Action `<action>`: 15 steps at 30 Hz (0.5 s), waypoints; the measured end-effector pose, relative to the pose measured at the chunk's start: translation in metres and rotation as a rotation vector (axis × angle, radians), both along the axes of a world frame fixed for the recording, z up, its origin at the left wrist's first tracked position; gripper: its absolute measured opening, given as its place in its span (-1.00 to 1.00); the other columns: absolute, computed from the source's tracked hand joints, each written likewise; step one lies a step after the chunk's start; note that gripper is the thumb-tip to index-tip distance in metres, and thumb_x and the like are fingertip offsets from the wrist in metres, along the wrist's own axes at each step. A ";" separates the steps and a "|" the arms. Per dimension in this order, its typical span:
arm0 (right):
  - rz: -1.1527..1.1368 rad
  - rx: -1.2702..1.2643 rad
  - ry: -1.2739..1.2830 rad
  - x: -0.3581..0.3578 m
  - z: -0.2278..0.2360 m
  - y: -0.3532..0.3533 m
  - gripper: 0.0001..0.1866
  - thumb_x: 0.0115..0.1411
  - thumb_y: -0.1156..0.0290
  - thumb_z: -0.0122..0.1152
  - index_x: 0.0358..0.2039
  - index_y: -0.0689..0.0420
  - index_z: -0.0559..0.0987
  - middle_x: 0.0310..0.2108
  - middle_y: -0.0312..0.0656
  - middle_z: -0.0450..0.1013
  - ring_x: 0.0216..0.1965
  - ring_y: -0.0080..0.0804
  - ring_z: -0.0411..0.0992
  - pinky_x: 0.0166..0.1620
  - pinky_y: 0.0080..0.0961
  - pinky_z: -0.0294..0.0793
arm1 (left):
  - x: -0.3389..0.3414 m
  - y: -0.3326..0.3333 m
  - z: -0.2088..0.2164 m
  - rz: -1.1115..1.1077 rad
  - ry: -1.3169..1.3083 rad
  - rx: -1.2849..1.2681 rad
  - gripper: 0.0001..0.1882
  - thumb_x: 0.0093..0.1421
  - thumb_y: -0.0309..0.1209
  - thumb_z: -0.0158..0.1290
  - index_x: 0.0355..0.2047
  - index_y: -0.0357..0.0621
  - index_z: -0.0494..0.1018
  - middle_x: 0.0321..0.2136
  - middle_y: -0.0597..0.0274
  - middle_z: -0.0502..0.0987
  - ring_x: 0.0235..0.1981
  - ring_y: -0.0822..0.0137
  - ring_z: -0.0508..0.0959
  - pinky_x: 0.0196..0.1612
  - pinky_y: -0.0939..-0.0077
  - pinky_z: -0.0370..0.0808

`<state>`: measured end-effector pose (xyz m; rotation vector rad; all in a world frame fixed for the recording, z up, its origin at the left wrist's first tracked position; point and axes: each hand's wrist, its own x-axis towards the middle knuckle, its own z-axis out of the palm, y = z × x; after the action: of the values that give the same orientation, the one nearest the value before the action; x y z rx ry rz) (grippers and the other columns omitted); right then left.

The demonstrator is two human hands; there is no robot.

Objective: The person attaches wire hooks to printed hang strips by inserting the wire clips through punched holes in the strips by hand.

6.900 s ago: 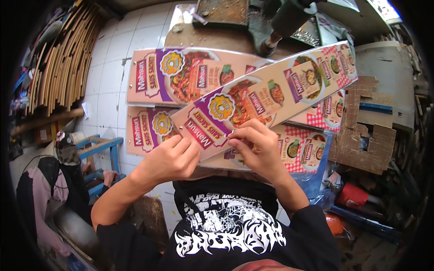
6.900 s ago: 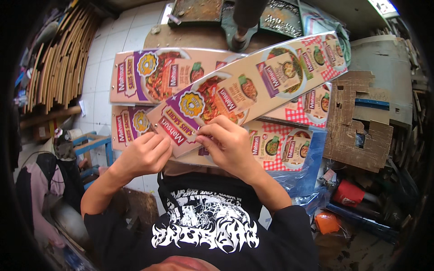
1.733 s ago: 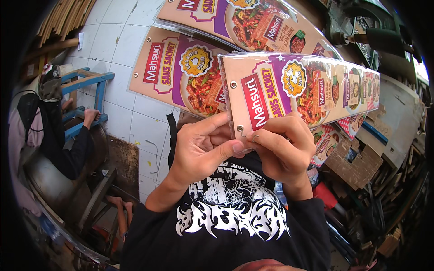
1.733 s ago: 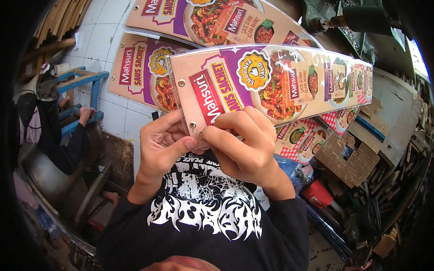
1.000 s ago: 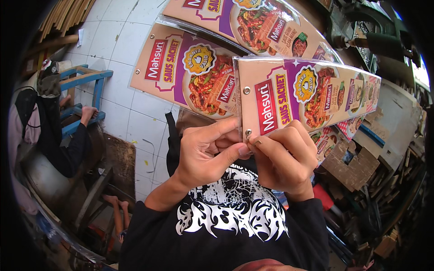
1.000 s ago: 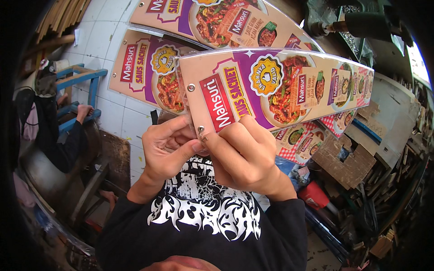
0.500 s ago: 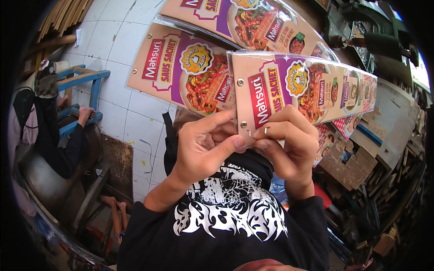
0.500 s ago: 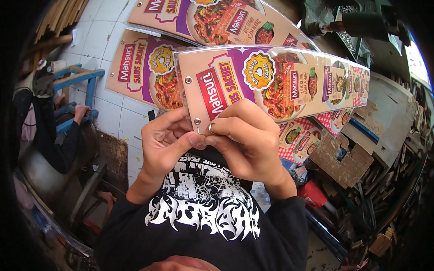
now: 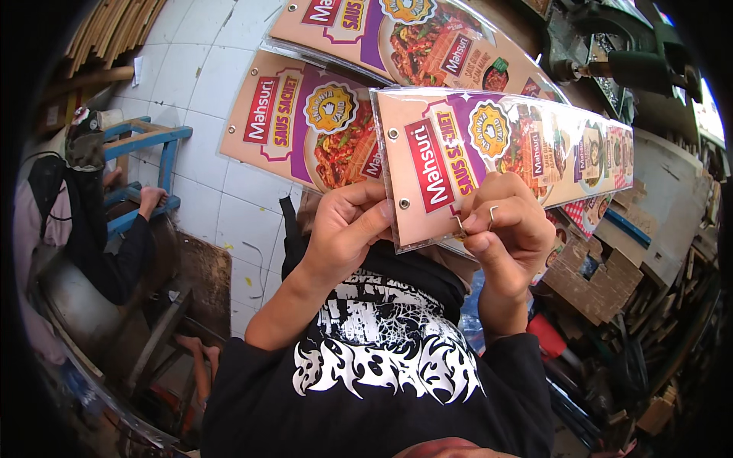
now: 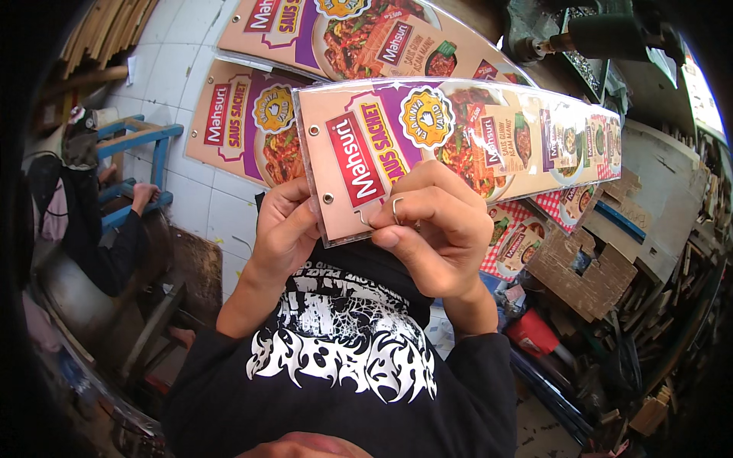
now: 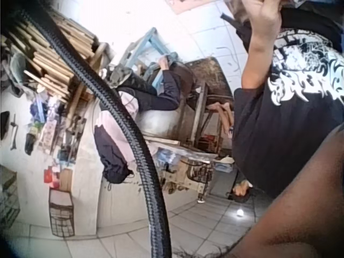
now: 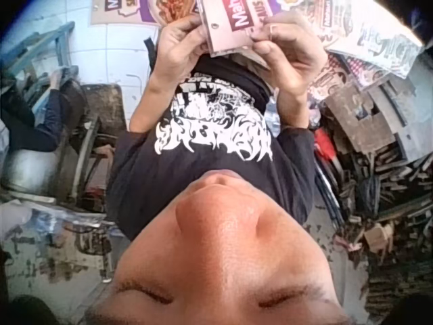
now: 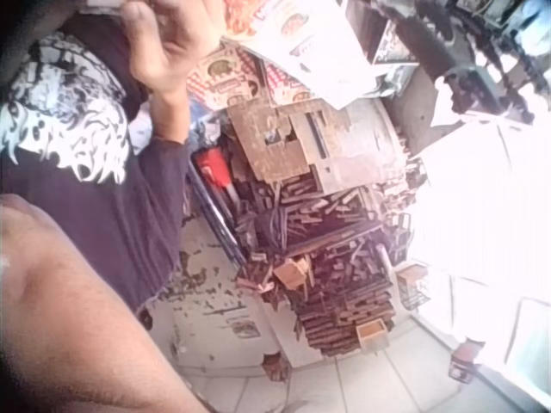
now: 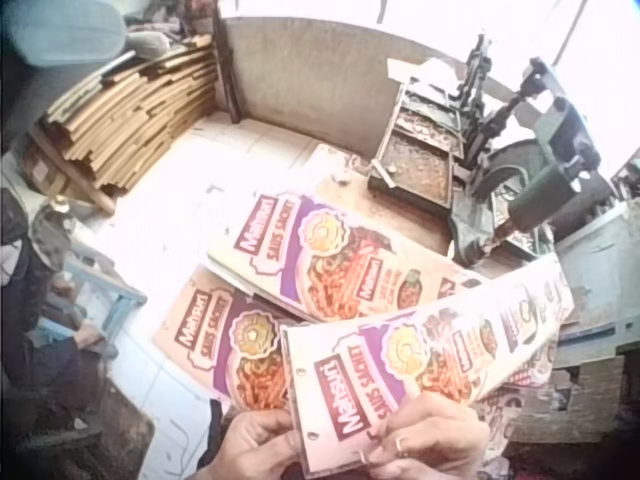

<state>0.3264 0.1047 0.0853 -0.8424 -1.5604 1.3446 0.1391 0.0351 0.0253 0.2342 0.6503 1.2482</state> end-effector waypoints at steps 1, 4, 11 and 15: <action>-0.001 0.002 0.003 0.001 0.000 0.000 -0.87 0.02 0.54 0.37 -0.42 0.28 0.60 -0.42 -0.14 0.50 -0.41 -0.44 0.43 -0.33 -0.57 0.37 | 0.000 0.001 -0.002 -0.006 0.035 0.024 -0.77 0.36 -0.47 -0.02 -0.08 -0.41 0.44 -0.22 0.06 0.60 -0.24 0.37 0.64 -0.17 0.48 0.64; 0.014 -0.011 0.011 0.002 0.001 0.002 -0.87 0.02 0.54 0.37 -0.42 0.28 0.60 -0.42 -0.14 0.49 -0.41 -0.43 0.43 -0.33 -0.57 0.36 | -0.001 0.005 -0.005 -0.003 0.108 0.093 -0.79 0.36 -0.48 -0.02 -0.11 -0.40 0.44 -0.24 0.09 0.61 -0.25 0.42 0.63 -0.18 0.52 0.62; 0.028 0.008 0.004 0.003 0.003 0.005 -0.87 0.00 0.57 0.36 -0.41 0.29 0.61 -0.42 -0.13 0.50 -0.41 -0.44 0.43 -0.33 -0.58 0.36 | 0.006 0.009 0.000 0.065 0.398 0.274 -0.82 0.35 -0.49 -0.02 -0.14 -0.40 0.41 -0.27 0.12 0.61 -0.27 0.52 0.59 -0.20 0.65 0.53; 0.026 0.037 0.030 0.002 0.000 0.005 -0.88 -0.02 0.59 0.34 -0.41 0.30 0.62 -0.43 -0.12 0.49 -0.42 -0.44 0.42 -0.35 -0.59 0.34 | 0.010 0.010 -0.002 0.095 0.458 0.322 -0.83 0.34 -0.47 -0.01 -0.18 -0.37 0.40 -0.28 0.14 0.60 -0.28 0.56 0.57 -0.21 0.67 0.50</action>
<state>0.3289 0.1102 0.0858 -0.7782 -1.5737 1.3370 0.1487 0.0453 0.0229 0.7805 0.8561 1.4010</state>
